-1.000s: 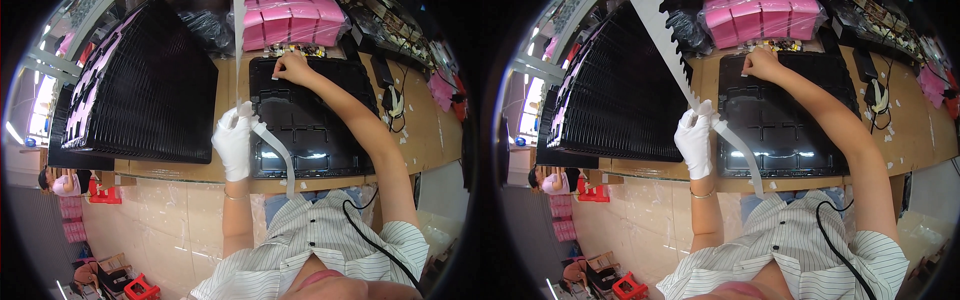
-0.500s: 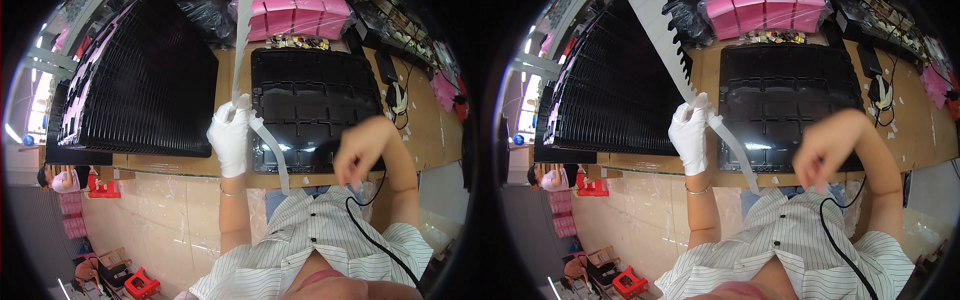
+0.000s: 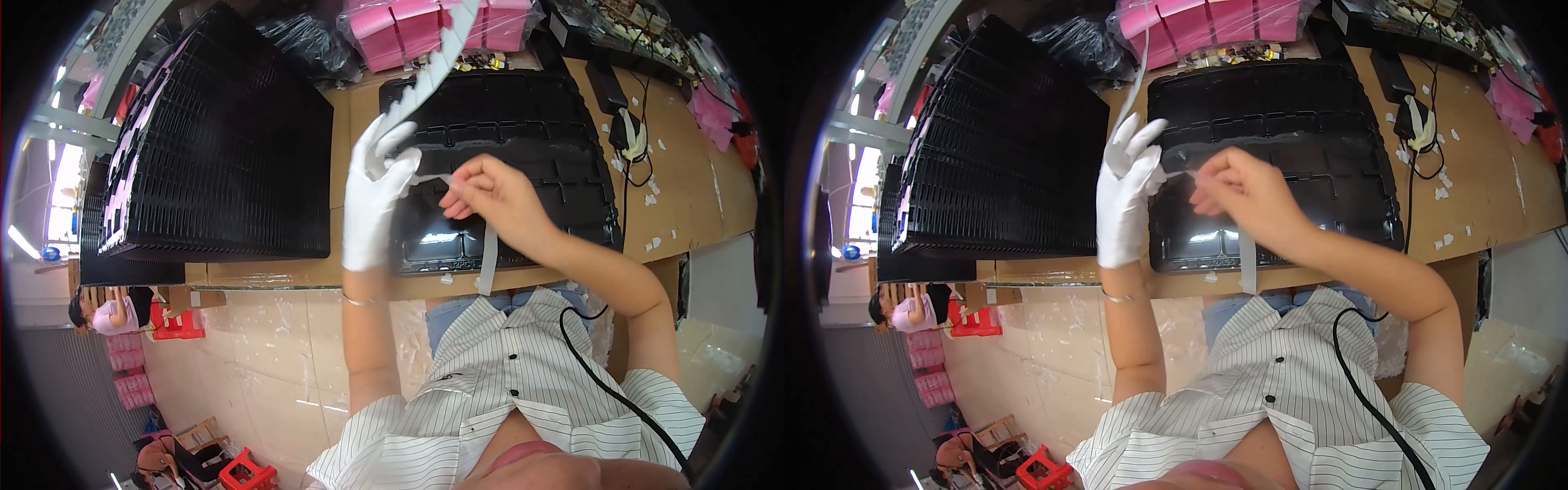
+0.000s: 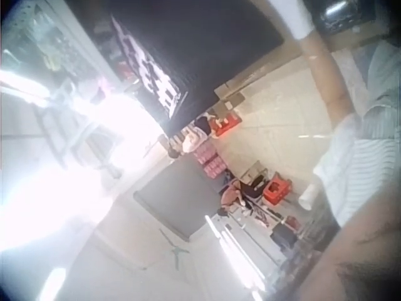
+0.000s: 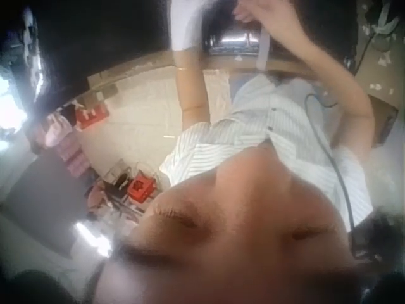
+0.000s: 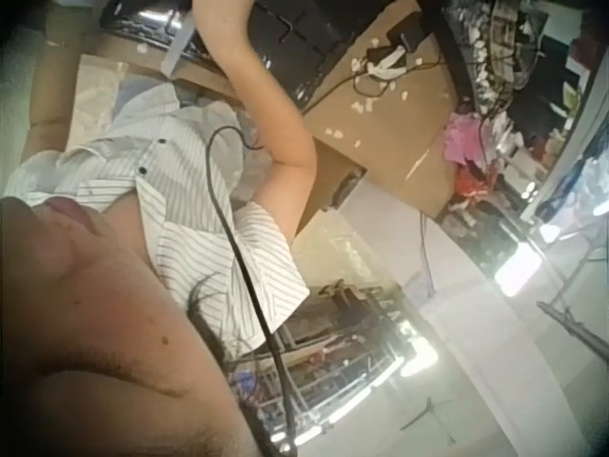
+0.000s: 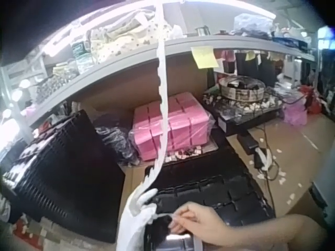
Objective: The person places pink foam inserts into black plastic trays, then applies a white serrated plastic strip to each by hand.
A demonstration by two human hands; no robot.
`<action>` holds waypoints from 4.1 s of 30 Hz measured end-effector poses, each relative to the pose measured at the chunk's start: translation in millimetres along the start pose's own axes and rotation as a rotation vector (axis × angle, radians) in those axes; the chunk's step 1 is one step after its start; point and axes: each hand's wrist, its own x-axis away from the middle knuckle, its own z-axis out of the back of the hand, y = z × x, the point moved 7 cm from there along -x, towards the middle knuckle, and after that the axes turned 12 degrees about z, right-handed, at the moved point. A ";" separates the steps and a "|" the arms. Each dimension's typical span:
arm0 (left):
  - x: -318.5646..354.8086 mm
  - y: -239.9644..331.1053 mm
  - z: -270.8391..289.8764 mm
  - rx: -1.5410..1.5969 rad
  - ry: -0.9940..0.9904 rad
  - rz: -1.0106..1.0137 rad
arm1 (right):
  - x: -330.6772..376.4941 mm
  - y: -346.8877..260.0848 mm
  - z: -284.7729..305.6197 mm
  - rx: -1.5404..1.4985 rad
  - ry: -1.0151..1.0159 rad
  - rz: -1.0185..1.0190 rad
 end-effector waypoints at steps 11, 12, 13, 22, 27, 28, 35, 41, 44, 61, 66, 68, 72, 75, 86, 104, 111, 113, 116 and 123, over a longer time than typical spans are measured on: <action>-97.9 -14.9 40.4 -0.276 0.180 -0.070 | -100.4 39.8 38.1 0.190 0.069 -0.154; -109.5 -14.0 48.5 -0.352 0.247 -0.141 | -112.4 47.2 37.9 0.217 0.087 -0.145; -116.5 -10.9 50.0 -0.427 0.306 -0.211 | -125.4 56.5 44.0 0.258 0.148 -0.097; -144.1 -4.4 42.5 -0.943 0.549 -0.265 | -159.5 45.6 42.8 1.013 0.119 0.228; -157.7 -13.8 49.8 -0.968 0.531 -0.262 | -173.8 47.2 37.4 1.221 0.035 0.184; -158.2 -15.3 50.7 -0.964 0.522 -0.245 | -171.4 39.1 38.9 1.277 0.099 0.099; -157.0 -12.9 36.9 -1.058 0.490 -0.248 | -183.1 50.0 44.0 1.522 0.307 0.080; -156.5 -17.3 56.3 -0.804 0.304 -0.225 | -177.3 52.1 72.2 1.045 0.307 -0.119; -136.2 -18.6 29.2 -0.631 0.037 -0.156 | -172.5 28.4 101.0 0.723 0.199 0.327; -20.8 -32.2 -32.4 -0.375 -0.373 0.030 | -12.2 -12.0 59.1 -0.150 -0.100 -0.262; -6.2 -19.8 -36.2 -0.423 -0.394 -0.074 | 6.7 -5.1 54.2 -0.129 -0.035 -0.255; -5.6 -15.7 -43.9 -0.539 -0.450 -0.159 | 21.3 -5.3 37.8 -0.303 -0.202 -0.374; -4.5 -24.6 -42.2 -0.603 -0.231 0.036 | 31.3 -6.7 42.7 -0.171 -0.105 -0.323; 16.0 -32.4 -50.4 -0.736 -0.462 0.015 | 33.8 -12.5 51.3 -0.111 -0.059 -0.218; 12.8 -55.1 -47.5 0.602 0.011 0.304 | 31.4 -31.7 66.7 0.180 0.112 -0.007; 5.1 -60.1 -39.0 -0.113 0.102 0.138 | 54.2 -89.6 34.3 1.050 -0.090 1.158; 9.8 -51.3 -17.1 -0.138 0.206 0.097 | -80.1 -41.4 238.0 1.159 0.164 0.229; 10.6 -53.7 -17.3 -0.139 0.190 0.104 | -88.9 -21.2 264.9 1.117 0.157 0.091; 13.1 -56.5 -18.3 -0.126 0.181 0.123 | -92.7 -17.5 265.2 1.374 0.139 0.218; 13.0 -55.3 -17.2 -0.180 0.209 0.111 | -95.2 -20.8 259.6 1.353 0.154 0.234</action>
